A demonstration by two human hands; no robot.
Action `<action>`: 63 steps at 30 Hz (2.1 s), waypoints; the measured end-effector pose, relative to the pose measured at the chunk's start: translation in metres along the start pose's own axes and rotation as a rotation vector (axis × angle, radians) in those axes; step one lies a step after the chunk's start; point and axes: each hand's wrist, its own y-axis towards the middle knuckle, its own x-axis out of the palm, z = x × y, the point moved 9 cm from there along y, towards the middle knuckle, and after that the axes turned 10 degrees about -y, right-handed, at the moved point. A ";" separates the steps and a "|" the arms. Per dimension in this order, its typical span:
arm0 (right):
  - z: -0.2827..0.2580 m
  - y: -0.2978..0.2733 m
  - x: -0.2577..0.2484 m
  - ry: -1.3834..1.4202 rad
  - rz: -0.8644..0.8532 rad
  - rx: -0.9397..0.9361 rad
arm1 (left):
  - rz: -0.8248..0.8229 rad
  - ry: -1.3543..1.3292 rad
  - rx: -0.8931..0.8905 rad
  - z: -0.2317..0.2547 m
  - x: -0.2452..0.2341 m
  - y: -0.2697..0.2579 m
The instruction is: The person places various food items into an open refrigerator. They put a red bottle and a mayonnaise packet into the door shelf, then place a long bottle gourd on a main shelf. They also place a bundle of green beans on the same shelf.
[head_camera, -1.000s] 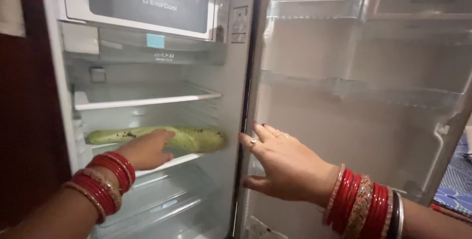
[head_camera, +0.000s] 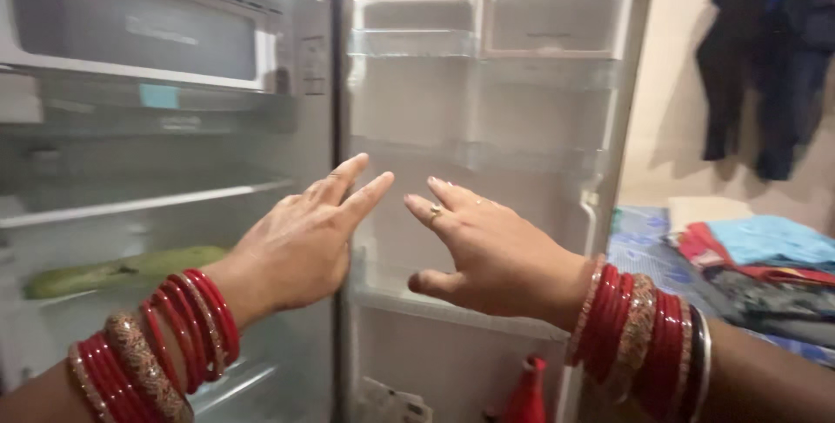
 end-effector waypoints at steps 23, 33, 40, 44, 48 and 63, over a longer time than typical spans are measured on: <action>0.104 -0.153 0.065 0.023 0.122 0.128 | -0.223 -1.994 -0.590 0.150 0.176 0.077; 0.177 -0.253 0.154 0.007 -0.307 0.582 | -0.229 -1.591 -0.461 0.171 0.248 0.069; 0.193 -0.278 0.224 0.114 -0.419 0.737 | -0.246 -1.527 -0.313 0.181 0.353 0.040; 0.199 -0.287 0.273 0.176 -0.484 0.798 | -0.267 -1.505 -0.326 0.179 0.414 0.035; 0.202 -0.308 0.315 0.209 -0.494 0.879 | -0.413 -1.471 -0.453 0.184 0.470 0.020; 0.214 -0.464 0.445 0.244 -0.593 1.173 | -0.453 -1.248 -0.229 0.267 0.541 -0.006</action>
